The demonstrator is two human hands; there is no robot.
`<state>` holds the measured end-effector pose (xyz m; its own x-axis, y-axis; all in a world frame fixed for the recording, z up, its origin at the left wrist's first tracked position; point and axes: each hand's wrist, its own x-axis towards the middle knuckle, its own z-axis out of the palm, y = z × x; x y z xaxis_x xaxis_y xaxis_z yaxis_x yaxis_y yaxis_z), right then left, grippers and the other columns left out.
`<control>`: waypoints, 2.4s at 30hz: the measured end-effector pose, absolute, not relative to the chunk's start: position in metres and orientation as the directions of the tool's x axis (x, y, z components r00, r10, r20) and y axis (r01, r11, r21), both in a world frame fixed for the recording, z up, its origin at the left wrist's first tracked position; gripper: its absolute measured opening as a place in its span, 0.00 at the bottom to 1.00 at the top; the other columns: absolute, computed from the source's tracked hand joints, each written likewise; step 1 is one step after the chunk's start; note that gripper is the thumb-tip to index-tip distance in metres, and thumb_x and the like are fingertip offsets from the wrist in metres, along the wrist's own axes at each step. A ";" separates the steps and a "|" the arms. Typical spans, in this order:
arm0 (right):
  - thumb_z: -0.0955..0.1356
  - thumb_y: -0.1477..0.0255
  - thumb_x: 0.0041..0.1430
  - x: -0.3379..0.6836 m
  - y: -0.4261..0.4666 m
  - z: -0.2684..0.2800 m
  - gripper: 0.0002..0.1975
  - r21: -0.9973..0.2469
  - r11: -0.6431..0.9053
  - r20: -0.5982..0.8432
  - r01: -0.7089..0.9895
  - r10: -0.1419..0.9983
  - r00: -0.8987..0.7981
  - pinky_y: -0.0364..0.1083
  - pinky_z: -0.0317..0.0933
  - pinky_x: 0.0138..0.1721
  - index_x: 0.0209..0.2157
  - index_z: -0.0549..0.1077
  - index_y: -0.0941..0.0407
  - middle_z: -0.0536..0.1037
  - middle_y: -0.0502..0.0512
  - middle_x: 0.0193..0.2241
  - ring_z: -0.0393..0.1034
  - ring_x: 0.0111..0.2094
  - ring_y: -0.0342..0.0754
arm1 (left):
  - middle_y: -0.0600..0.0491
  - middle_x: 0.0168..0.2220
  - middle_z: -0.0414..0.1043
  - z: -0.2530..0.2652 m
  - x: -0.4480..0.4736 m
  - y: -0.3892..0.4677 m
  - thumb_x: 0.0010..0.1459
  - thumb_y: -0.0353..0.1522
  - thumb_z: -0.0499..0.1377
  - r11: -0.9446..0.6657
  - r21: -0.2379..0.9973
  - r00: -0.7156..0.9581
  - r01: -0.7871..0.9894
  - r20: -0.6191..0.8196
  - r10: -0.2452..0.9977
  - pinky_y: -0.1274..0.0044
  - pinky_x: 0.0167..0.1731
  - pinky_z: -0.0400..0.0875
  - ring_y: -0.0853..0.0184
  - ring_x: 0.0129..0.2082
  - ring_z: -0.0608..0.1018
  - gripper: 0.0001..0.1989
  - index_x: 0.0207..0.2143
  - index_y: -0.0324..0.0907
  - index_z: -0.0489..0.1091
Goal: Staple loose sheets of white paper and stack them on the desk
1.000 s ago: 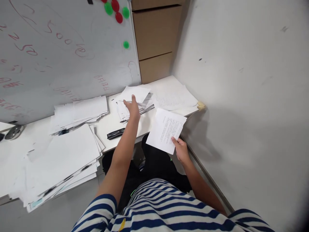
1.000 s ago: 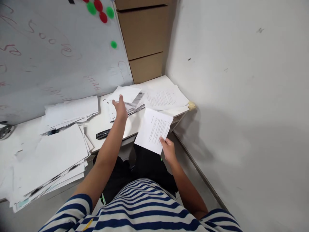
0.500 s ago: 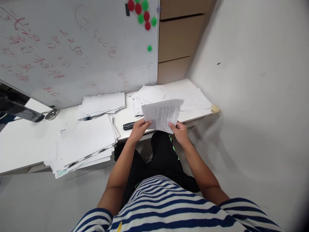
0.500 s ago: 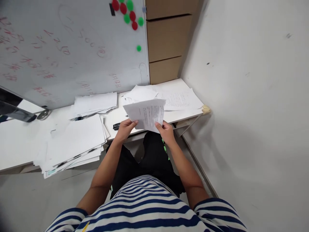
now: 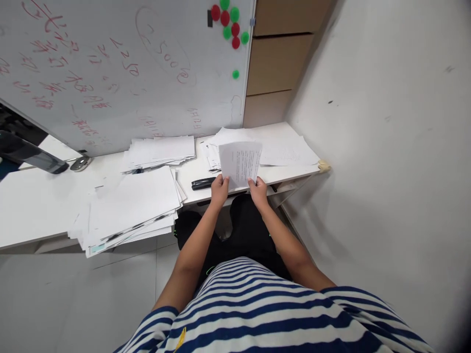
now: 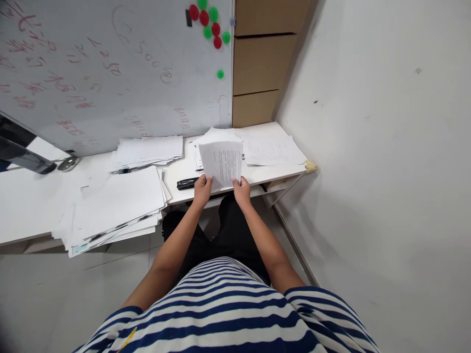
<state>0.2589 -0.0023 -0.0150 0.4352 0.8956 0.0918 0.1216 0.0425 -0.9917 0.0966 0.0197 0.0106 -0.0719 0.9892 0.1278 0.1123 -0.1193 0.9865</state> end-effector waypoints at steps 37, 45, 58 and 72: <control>0.74 0.66 0.45 0.283 -0.083 -0.025 0.21 -0.876 -0.313 -0.393 -0.367 0.904 0.167 0.45 0.66 0.25 0.43 0.78 0.59 0.83 0.56 0.37 0.75 0.30 0.49 | 0.46 0.54 0.71 -0.002 -0.008 0.024 0.61 0.39 0.59 -0.315 0.463 0.196 0.829 0.287 0.938 0.67 0.59 0.61 0.54 0.57 0.67 0.21 0.56 0.45 0.68; 0.73 0.67 0.45 0.288 -0.088 -0.030 0.19 -0.881 -0.314 -0.406 -0.353 0.885 0.226 0.47 0.69 0.27 0.41 0.78 0.58 0.84 0.55 0.36 0.76 0.31 0.51 | 0.46 0.55 0.71 -0.001 -0.008 0.022 0.62 0.39 0.58 -0.298 0.452 0.190 0.841 0.268 0.944 0.67 0.61 0.59 0.54 0.60 0.66 0.21 0.57 0.45 0.68; 0.74 0.65 0.47 0.267 -0.067 -0.026 0.20 -0.903 -0.303 -0.332 -0.306 0.942 0.049 0.54 0.70 0.48 0.44 0.79 0.56 0.84 0.55 0.39 0.79 0.41 0.55 | 0.47 0.59 0.70 0.019 -0.013 0.022 0.57 0.48 0.61 -0.243 0.484 0.232 0.840 0.084 0.969 0.56 0.66 0.44 0.47 0.65 0.61 0.28 0.57 0.49 0.68; 0.73 0.55 0.50 0.274 -0.064 -0.041 0.22 -0.969 -0.209 -0.229 -0.128 0.958 0.171 0.52 0.69 0.44 0.41 0.79 0.57 0.83 0.58 0.40 0.77 0.41 0.54 | 0.34 0.64 0.60 0.013 0.061 0.083 0.63 0.46 0.53 -0.050 0.461 -0.008 0.886 0.122 0.993 0.43 0.63 0.38 0.39 0.70 0.50 0.28 0.59 0.39 0.65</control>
<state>0.2743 -0.0642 -0.0407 0.1706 0.9583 -0.2294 -0.1279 -0.2093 -0.9695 0.0608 0.0828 0.0130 -0.0076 0.9925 0.1218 0.8858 -0.0498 0.4614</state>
